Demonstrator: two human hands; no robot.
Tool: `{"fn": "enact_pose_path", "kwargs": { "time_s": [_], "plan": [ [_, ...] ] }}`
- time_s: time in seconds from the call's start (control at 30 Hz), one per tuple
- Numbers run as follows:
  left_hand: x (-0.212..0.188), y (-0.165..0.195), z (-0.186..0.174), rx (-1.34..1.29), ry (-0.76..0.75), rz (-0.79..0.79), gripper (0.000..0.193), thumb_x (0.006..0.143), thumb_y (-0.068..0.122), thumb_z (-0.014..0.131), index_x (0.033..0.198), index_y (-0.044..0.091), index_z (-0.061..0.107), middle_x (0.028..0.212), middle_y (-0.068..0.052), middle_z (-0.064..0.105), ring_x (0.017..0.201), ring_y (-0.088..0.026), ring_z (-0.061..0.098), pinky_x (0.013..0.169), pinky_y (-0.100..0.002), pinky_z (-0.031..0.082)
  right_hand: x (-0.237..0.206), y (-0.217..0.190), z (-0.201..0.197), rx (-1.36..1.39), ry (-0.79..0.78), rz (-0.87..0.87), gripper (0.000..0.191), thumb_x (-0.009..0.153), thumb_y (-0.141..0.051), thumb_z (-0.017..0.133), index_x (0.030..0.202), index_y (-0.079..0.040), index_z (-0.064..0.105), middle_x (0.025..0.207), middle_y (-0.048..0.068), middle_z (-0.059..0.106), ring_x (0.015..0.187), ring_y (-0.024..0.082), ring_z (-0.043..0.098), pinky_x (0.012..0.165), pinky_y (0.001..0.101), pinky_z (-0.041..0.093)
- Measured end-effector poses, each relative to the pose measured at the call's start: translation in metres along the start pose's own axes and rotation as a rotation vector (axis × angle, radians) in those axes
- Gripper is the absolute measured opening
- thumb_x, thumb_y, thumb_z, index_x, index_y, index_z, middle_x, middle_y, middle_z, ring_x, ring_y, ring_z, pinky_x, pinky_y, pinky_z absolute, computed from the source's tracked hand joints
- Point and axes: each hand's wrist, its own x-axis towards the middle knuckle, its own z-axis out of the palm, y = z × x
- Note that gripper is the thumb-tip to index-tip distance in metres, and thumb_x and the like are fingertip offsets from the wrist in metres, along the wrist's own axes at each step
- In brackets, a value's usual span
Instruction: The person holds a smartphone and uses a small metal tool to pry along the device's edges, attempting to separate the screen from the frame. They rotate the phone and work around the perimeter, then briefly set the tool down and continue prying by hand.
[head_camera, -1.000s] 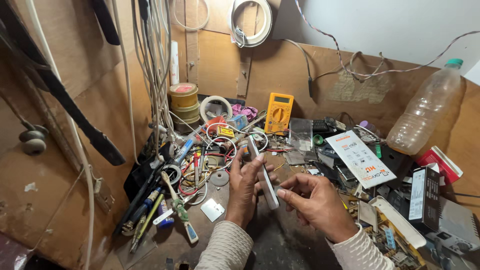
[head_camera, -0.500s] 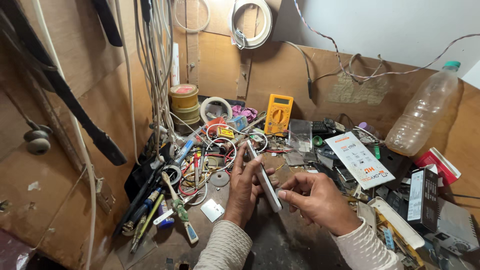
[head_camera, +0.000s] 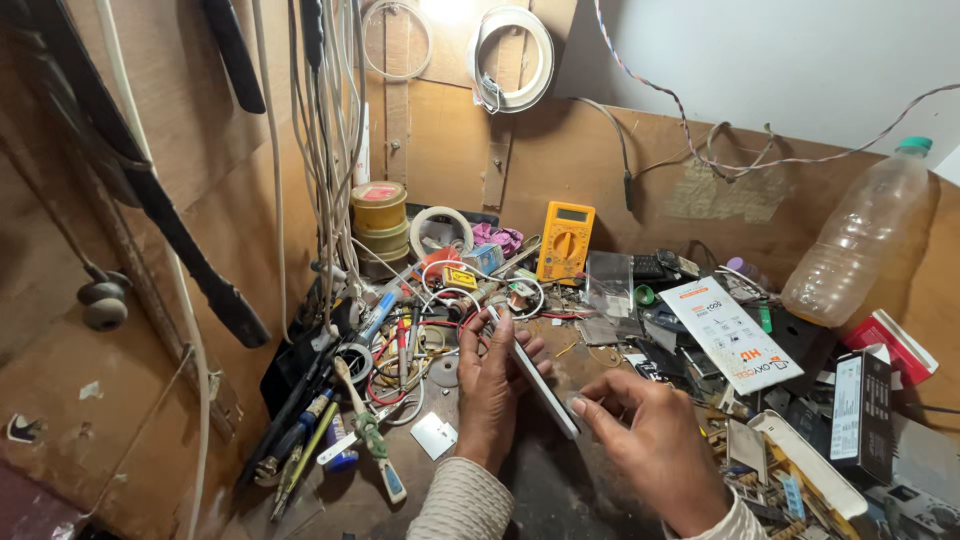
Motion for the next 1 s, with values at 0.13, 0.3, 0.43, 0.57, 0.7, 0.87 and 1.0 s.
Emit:
{"fn": "enact_pose_path", "kwargs": {
  "time_s": [0.13, 0.3, 0.43, 0.57, 0.7, 0.87, 1.0],
  "plan": [
    [0.002, -0.002, -0.003, -0.016, -0.005, 0.006, 0.063, 0.085, 0.04, 0.073, 0.135, 0.014, 0.046, 0.104, -0.01, 0.064, 0.092, -0.02, 0.071, 0.074, -0.037, 0.064, 0.005, -0.004, 0.001, 0.067, 0.01, 0.419, 0.019, 0.082, -0.021, 0.079, 0.086, -0.002, 0.08, 0.06, 0.002, 0.074, 0.048, 0.006, 0.059, 0.044, 0.025, 0.046],
    [0.001, -0.004, -0.004, -0.026, -0.018, 0.019, 0.063, 0.086, 0.039, 0.074, 0.136, 0.013, 0.046, 0.104, -0.01, 0.063, 0.092, -0.019, 0.07, 0.075, -0.037, 0.063, 0.02, -0.008, 0.01, 0.231, -0.03, 0.531, 0.017, 0.084, -0.018, 0.078, 0.088, -0.001, 0.08, 0.057, 0.003, 0.068, 0.038, 0.009, 0.052, 0.036, 0.0279, 0.039],
    [0.002, -0.005, -0.005, -0.012, 0.001, 0.012, 0.065, 0.085, 0.044, 0.073, 0.137, 0.014, 0.047, 0.104, -0.01, 0.065, 0.092, -0.019, 0.072, 0.077, -0.035, 0.063, 0.026, -0.007, 0.02, 0.343, -0.043, 0.502, 0.018, 0.084, -0.015, 0.078, 0.087, 0.002, 0.078, 0.057, 0.002, 0.068, 0.036, 0.008, 0.053, 0.034, 0.0263, 0.038],
    [0.006, -0.007, -0.006, -0.021, 0.003, -0.001, 0.069, 0.084, 0.048, 0.073, 0.137, 0.014, 0.046, 0.103, -0.01, 0.066, 0.09, -0.02, 0.071, 0.076, -0.034, 0.062, 0.028, -0.003, 0.023, 0.296, -0.045, 0.505, 0.018, 0.084, -0.016, 0.078, 0.087, 0.002, 0.079, 0.056, 0.004, 0.068, 0.035, 0.009, 0.051, 0.034, 0.0263, 0.037],
    [0.007, -0.01, -0.008, -0.012, 0.006, 0.008, 0.071, 0.083, 0.05, 0.072, 0.138, 0.013, 0.047, 0.103, -0.009, 0.066, 0.09, -0.019, 0.072, 0.076, -0.034, 0.061, 0.029, -0.003, 0.024, 0.295, -0.048, 0.496, 0.018, 0.084, -0.016, 0.079, 0.088, 0.002, 0.079, 0.057, 0.003, 0.068, 0.036, 0.008, 0.052, 0.034, 0.026, 0.038],
    [0.009, -0.012, -0.011, 0.012, -0.013, 0.009, 0.072, 0.083, 0.051, 0.071, 0.139, 0.015, 0.045, 0.102, -0.008, 0.068, 0.091, -0.018, 0.072, 0.075, -0.033, 0.061, 0.032, -0.006, 0.021, 0.214, -0.096, 0.506, 0.018, 0.083, -0.018, 0.08, 0.088, -0.001, 0.082, 0.055, 0.003, 0.069, 0.036, 0.007, 0.053, 0.034, 0.0263, 0.039],
    [0.007, -0.012, -0.011, 0.0, -0.039, 0.025, 0.068, 0.086, 0.048, 0.072, 0.139, 0.013, 0.047, 0.099, -0.007, 0.07, 0.091, -0.017, 0.072, 0.075, -0.032, 0.061, 0.034, -0.005, 0.02, 0.222, -0.089, 0.526, 0.017, 0.082, -0.017, 0.08, 0.086, -0.001, 0.082, 0.056, 0.001, 0.069, 0.037, 0.007, 0.053, 0.035, 0.026, 0.04]
  ]
}}
